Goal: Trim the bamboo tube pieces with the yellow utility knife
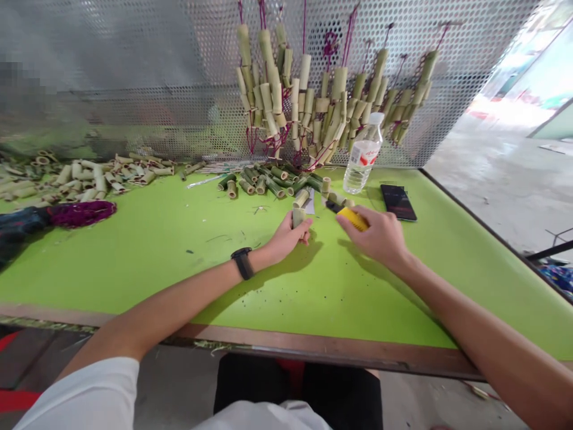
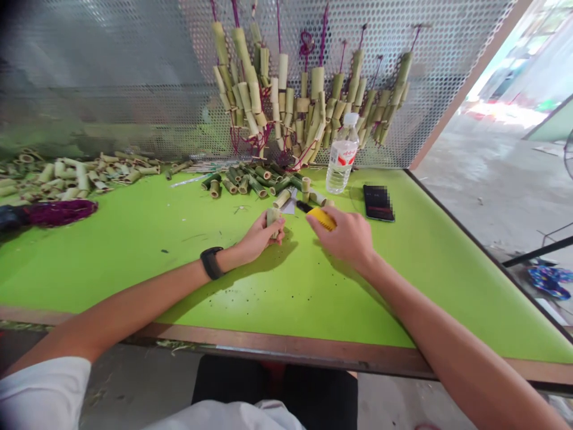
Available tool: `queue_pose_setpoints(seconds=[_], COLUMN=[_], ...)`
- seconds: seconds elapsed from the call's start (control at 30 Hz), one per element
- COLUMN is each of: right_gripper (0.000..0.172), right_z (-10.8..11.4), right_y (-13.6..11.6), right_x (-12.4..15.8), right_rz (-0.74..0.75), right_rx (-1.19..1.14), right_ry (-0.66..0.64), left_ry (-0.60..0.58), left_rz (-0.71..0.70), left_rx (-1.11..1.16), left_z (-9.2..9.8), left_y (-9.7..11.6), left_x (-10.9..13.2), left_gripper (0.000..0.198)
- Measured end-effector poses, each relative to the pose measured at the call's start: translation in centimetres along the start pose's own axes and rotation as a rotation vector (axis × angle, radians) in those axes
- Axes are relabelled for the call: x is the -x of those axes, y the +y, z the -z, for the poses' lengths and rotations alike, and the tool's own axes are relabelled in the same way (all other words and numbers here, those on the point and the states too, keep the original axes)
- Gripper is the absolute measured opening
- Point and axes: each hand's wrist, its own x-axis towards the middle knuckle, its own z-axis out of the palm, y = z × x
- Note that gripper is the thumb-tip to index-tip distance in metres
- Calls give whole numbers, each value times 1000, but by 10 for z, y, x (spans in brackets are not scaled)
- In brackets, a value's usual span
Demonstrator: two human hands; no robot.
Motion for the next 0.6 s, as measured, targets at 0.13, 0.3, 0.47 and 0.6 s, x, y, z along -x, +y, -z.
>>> queue_pose_setpoints(seconds=[0.13, 0.3, 0.47, 0.6], right_gripper=[60, 61, 56, 57], right_z=[-13, -14, -15, -15], right_y=[-10, -11, -14, -13], right_x=[10, 12, 14, 14], right_rz=[24, 86, 87, 89], right_rx=[-41, -112, -90, -82], right_ry=[-131, -209, -211, -203], left_ry=[-31, -61, -171, -196], left_rz=[42, 63, 68, 39], left_rx=[137, 133, 21, -50], left_z=[-1, -1, 2, 3], left_y=[5, 7, 8, 8], left_x=[-1, 0, 1, 4], left_gripper=[20, 11, 14, 15])
